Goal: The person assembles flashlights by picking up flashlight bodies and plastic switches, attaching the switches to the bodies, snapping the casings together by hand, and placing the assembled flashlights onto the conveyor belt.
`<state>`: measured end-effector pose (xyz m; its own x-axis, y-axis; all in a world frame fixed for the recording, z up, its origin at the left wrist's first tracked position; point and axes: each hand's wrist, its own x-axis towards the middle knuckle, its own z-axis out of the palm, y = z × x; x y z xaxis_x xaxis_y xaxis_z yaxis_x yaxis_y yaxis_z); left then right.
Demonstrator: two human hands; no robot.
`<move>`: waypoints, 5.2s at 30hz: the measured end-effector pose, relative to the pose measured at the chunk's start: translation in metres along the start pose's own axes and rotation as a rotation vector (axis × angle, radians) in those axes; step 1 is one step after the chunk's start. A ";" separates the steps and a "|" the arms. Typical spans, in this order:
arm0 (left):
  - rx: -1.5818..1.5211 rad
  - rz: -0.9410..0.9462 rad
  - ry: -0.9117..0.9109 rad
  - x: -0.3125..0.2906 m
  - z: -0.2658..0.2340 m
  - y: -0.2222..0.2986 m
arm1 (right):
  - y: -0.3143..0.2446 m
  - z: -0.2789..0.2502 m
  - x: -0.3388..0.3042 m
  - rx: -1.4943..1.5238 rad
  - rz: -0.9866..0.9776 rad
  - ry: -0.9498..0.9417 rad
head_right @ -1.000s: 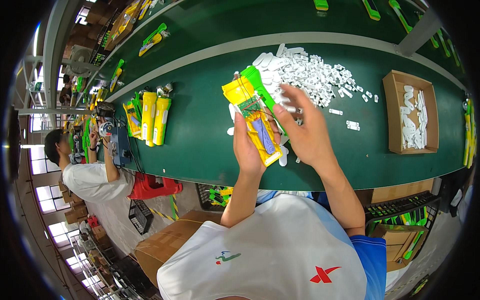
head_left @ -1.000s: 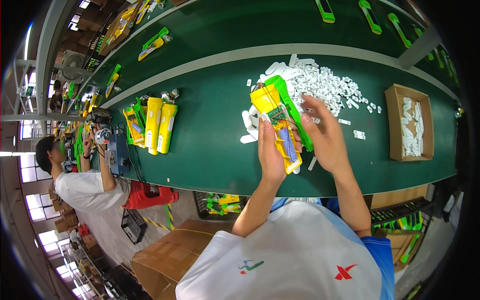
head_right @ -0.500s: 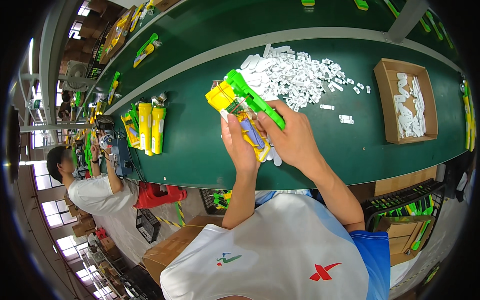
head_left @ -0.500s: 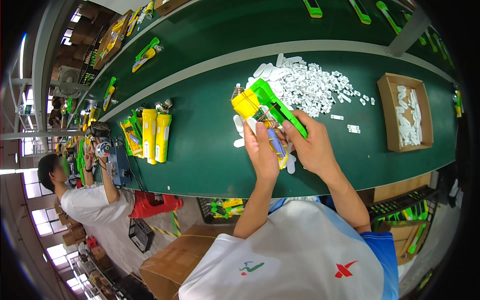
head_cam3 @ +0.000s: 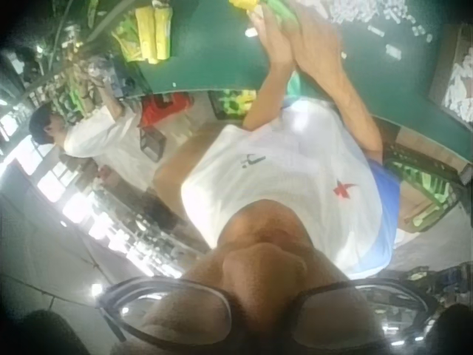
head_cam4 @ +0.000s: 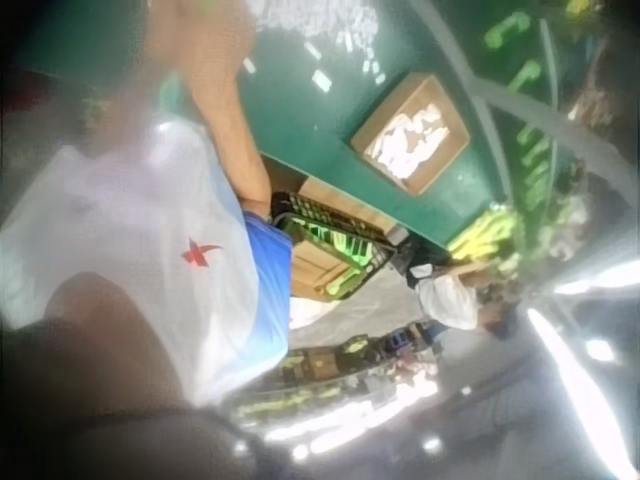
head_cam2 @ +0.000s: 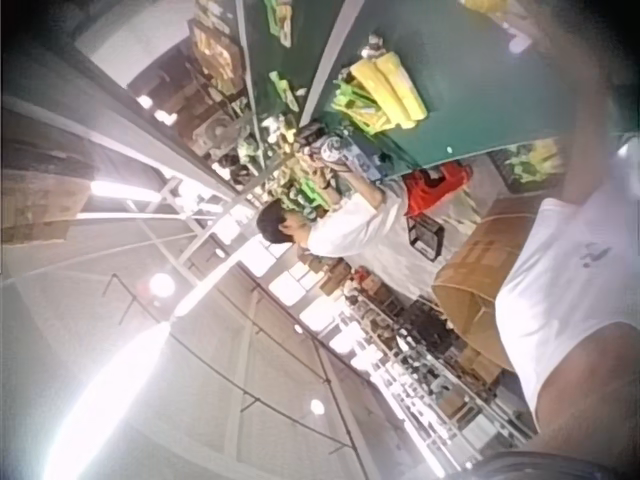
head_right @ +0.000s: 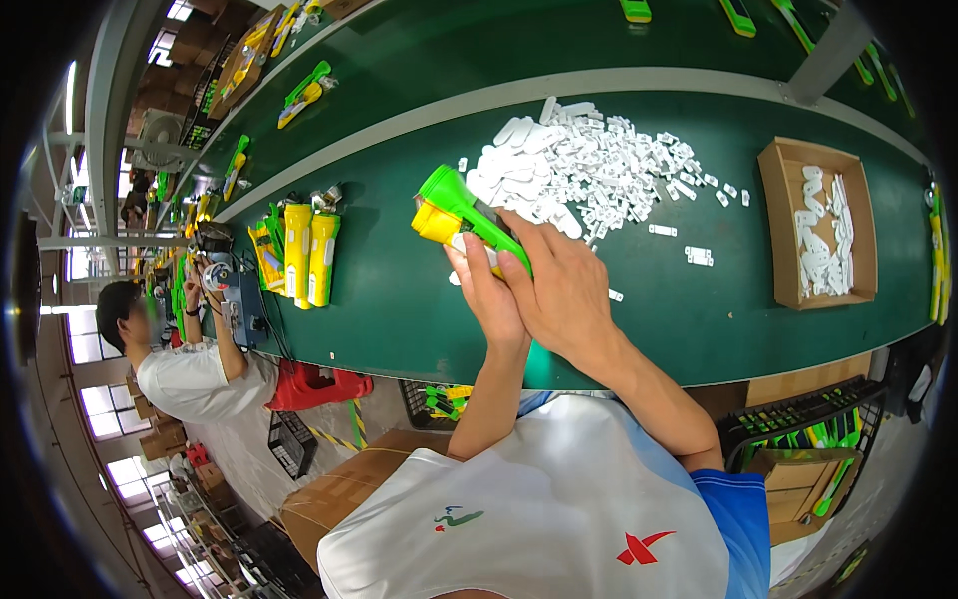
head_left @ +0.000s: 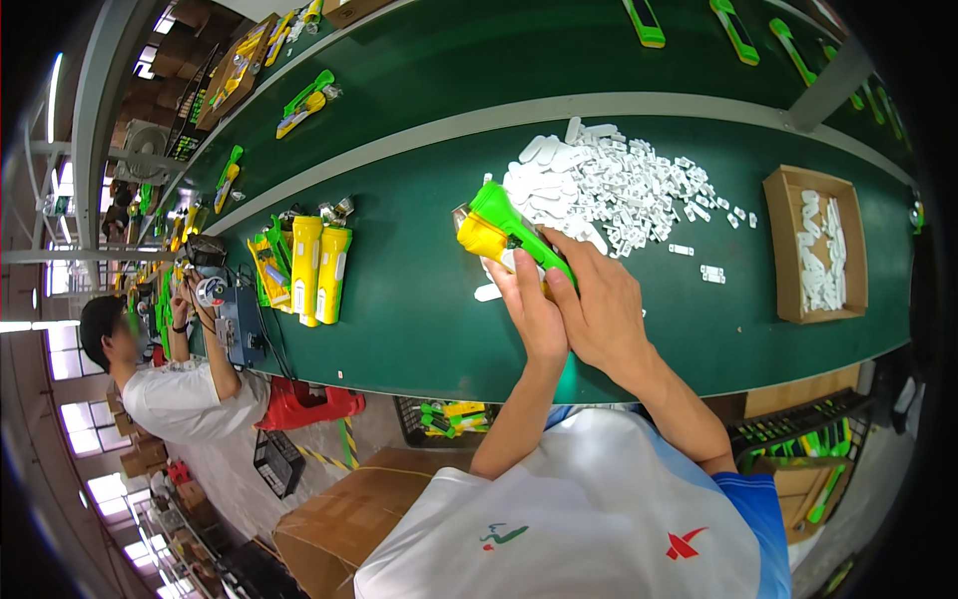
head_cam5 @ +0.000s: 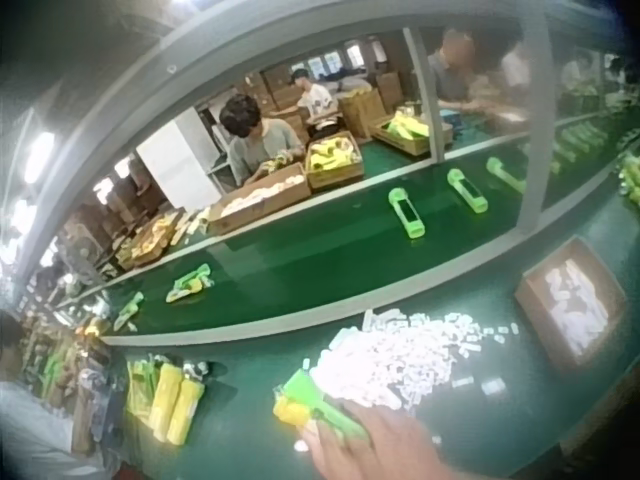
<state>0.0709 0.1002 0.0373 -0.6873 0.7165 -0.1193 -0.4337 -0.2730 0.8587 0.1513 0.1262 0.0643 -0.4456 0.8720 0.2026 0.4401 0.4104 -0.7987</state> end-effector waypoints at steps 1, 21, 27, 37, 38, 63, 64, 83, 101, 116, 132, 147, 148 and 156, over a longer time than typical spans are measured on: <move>-0.006 0.009 0.007 0.001 0.000 -0.001 | 0.003 0.001 0.001 -0.001 -0.011 -0.007; -0.137 0.082 -0.229 0.000 0.032 0.012 | 0.033 0.023 -0.012 0.403 -0.220 0.321; 0.050 0.046 -0.216 0.006 0.023 0.016 | 0.037 0.011 -0.023 0.716 0.024 0.050; 0.016 -0.067 -0.321 0.002 0.022 0.018 | 0.023 0.003 -0.040 0.743 0.185 0.089; -0.055 -0.133 -0.310 0.002 0.021 0.019 | 0.020 0.004 -0.041 0.751 0.183 0.154; 0.057 -0.005 -0.180 -0.001 0.010 0.026 | 0.030 -0.003 -0.059 0.272 0.042 -0.126; 0.071 0.065 -0.207 -0.006 0.010 0.027 | 0.035 0.001 -0.060 0.362 0.002 -0.082; -0.254 -0.705 -0.177 -0.021 -0.037 0.007 | 0.041 -0.049 -0.073 0.126 0.173 -0.203; -0.183 -0.511 -0.186 -0.053 -0.042 0.041 | 0.079 -0.031 -0.025 -0.253 -0.070 -0.063; -0.348 -0.775 -0.328 -0.033 -0.040 0.015 | 0.060 -0.030 -0.044 0.522 0.067 0.061; -0.140 -0.651 -0.258 -0.042 -0.034 0.007 | 0.049 -0.002 -0.059 0.621 -0.031 0.173; -0.218 -0.629 -0.190 -0.044 -0.030 0.009 | 0.069 0.005 -0.058 0.456 -0.373 0.158; -0.223 -0.633 -0.180 -0.044 -0.030 0.009 | 0.070 0.007 -0.059 0.456 -0.372 0.153; -0.293 -0.665 -0.206 -0.041 -0.034 0.007 | 0.068 0.007 -0.059 0.392 -0.377 0.217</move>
<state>0.0765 0.0470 0.0312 -0.1168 0.8874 -0.4459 -0.8760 0.1196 0.4673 0.2018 0.1003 -0.0059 -0.3270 0.7364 0.5923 -0.0576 0.6101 -0.7902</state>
